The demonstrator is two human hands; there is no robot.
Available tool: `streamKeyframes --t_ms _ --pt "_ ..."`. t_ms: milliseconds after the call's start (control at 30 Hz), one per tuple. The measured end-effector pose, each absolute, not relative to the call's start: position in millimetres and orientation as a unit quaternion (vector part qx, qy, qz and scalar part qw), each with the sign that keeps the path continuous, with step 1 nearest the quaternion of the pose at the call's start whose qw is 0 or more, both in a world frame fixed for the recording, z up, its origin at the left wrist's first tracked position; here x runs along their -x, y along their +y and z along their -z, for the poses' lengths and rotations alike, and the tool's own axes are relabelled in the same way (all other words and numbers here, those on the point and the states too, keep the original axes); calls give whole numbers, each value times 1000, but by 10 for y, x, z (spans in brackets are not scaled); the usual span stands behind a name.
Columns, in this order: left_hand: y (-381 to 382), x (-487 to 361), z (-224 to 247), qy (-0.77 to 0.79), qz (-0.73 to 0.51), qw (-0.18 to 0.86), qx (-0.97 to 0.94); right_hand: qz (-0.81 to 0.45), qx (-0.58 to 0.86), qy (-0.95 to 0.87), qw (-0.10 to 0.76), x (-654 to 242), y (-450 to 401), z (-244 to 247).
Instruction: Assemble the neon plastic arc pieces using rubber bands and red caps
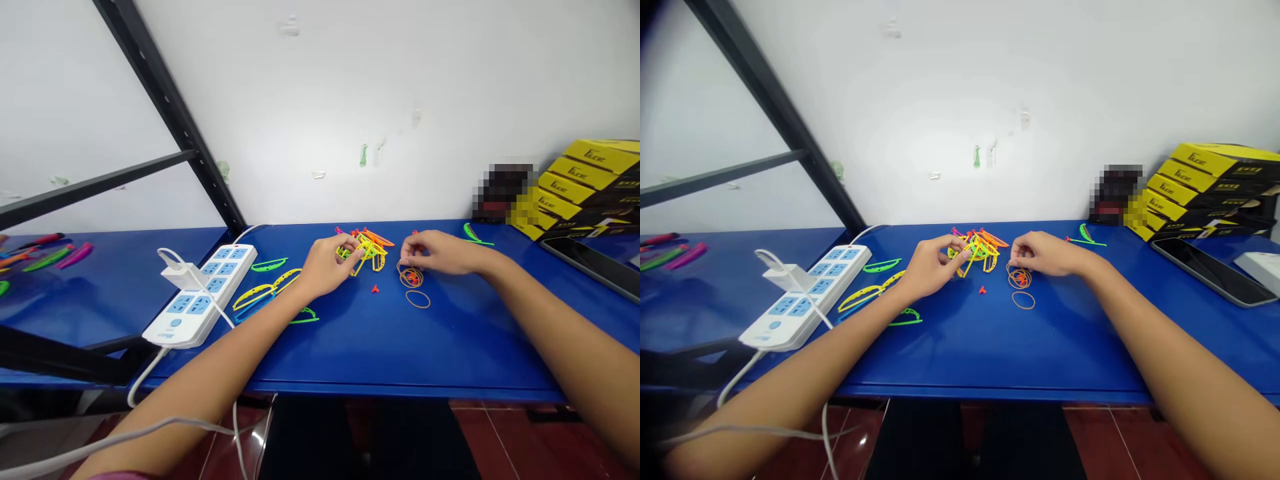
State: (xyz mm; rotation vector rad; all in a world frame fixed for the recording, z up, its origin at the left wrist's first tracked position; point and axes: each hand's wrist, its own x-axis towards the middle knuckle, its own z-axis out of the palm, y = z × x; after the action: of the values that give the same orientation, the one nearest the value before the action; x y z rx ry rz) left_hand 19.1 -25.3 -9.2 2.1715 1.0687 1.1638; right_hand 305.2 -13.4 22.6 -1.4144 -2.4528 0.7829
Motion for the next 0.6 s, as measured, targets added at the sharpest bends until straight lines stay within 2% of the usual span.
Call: streamKeyframes --t_ms 333,600 --pt "-262 -190 93 390 -410 236 -790 -283 470 -804 230 -2933 -195 -222" --pt "-299 -207 80 374 -403 228 -804 -441 433 -692 373 -2741 -267 -176"
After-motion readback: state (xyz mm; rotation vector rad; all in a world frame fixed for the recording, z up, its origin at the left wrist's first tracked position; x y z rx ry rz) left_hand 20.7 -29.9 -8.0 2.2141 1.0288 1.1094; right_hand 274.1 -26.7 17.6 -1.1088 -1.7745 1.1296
